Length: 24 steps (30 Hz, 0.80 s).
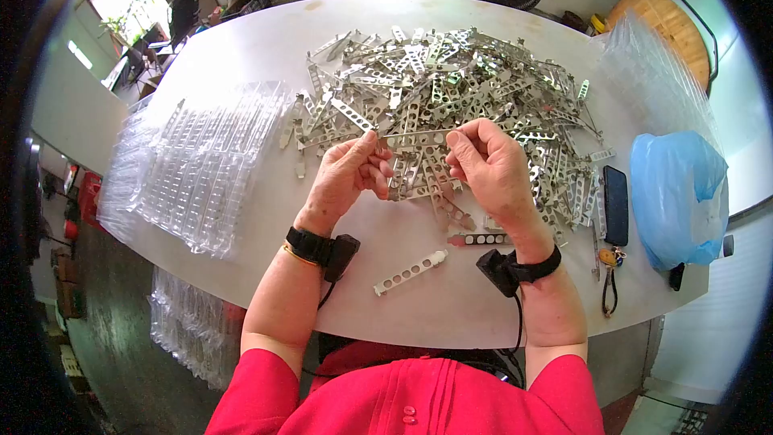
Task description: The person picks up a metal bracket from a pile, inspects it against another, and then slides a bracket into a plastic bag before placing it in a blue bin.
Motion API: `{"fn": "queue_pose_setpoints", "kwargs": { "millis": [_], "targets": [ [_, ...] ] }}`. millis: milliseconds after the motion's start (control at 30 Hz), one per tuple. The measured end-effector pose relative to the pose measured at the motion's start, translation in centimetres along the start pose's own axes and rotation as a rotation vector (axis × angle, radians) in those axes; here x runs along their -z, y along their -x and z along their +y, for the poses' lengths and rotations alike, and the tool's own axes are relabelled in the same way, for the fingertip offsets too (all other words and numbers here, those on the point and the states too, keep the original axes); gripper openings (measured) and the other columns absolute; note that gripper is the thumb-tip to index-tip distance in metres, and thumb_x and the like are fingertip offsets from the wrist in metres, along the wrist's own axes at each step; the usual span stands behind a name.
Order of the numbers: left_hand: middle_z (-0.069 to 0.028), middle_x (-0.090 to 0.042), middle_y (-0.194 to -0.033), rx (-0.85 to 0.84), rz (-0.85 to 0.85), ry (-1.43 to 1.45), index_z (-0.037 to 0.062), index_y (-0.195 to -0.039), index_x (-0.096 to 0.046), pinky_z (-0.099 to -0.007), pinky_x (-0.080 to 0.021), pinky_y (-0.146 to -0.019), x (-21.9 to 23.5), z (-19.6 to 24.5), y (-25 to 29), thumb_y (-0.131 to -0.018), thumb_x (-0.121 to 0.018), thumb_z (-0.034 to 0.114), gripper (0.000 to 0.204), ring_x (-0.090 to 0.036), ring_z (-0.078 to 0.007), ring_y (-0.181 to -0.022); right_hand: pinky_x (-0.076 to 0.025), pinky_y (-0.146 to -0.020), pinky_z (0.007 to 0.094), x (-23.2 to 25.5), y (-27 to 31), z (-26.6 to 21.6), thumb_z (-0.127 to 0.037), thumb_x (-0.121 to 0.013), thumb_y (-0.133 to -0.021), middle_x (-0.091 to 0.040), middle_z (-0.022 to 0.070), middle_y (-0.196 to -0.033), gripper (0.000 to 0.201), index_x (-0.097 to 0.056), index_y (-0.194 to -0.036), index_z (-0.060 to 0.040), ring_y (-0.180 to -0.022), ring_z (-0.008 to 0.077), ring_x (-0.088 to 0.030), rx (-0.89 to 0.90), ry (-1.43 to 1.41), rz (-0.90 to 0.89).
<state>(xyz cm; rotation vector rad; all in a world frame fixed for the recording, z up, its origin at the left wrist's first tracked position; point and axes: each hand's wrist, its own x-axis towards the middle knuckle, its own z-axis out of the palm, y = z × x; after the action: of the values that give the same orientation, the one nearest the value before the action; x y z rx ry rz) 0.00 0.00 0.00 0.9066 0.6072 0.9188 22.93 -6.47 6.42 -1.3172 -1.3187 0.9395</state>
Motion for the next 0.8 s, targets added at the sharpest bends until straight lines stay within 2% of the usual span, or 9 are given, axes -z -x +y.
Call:
{"fn": "queue_pose_setpoints", "kwargs": {
  "millis": [200,300,367,467,800],
  "targets": [
    [-0.0116,-0.068,-0.075,0.079,0.009,-0.066,0.0005,-0.093,-0.062,-0.0307,-0.055,-0.048,-0.11,0.41,0.57,-0.104,-0.052,0.036,0.039,-0.066,-0.0181,-0.054,-0.049,-0.057,0.0217,0.18,0.09,-0.4,-0.028,-0.058,-0.103,-0.065,0.0019,-0.074,0.026,-0.063,-0.092,-0.0043,-0.062,0.0071,-0.06,-0.062,-0.043,-0.015],
    [-0.0118,-0.068,-0.077,0.058,-0.005,-0.056,0.0015,-0.091,-0.061,-0.0314,-0.056,-0.051,-0.1,0.18,0.41,-0.104,-0.053,0.035,0.037,-0.067,-0.0186,-0.056,-0.049,-0.056,0.0226,0.33,0.0,-0.32,-0.03,-0.053,-0.104,-0.065,0.0025,-0.074,0.03,-0.062,-0.092,-0.0042,-0.061,0.0081,-0.06,-0.088,-0.108,-0.007],
    [-0.0121,-0.067,-0.08,0.053,-0.015,-0.029,0.0005,-0.093,-0.061,-0.0322,-0.057,-0.056,-0.21,0.08,0.42,-0.101,-0.058,0.039,0.039,-0.067,-0.02,-0.06,-0.049,-0.056,0.0235,0.44,-0.04,-0.2,-0.031,-0.05,-0.106,-0.065,0.0029,-0.075,0.032,-0.062,-0.092,-0.0042,-0.061,0.0088,-0.06,-0.096,-0.131,-0.017],
    [-0.0128,-0.069,-0.084,0.051,-0.023,-0.033,0.0026,-0.092,-0.059,-0.0341,-0.058,-0.057,-0.37,0.04,0.38,-0.104,-0.053,0.034,0.034,-0.07,-0.0214,-0.064,-0.049,-0.057,0.0235,0.64,-0.1,-0.08,-0.031,-0.048,-0.106,-0.065,0.0031,-0.075,0.033,-0.061,-0.093,-0.0041,-0.062,0.0089,-0.06,-0.098,-0.154,-0.023],
    [-0.0136,-0.069,-0.087,0.041,-0.031,0.007,0.0037,-0.093,-0.057,-0.0345,-0.058,-0.058,-0.43,-0.02,0.3,-0.104,-0.054,0.031,0.029,-0.07,-0.0215,-0.065,-0.048,-0.059,0.0236,0.86,-0.16,-0.11,-0.031,-0.048,-0.106,-0.065,0.0033,-0.077,0.032,-0.06,-0.094,-0.0043,-0.064,0.0088,-0.06,-0.103,-0.152,-0.035]
  ]
}}
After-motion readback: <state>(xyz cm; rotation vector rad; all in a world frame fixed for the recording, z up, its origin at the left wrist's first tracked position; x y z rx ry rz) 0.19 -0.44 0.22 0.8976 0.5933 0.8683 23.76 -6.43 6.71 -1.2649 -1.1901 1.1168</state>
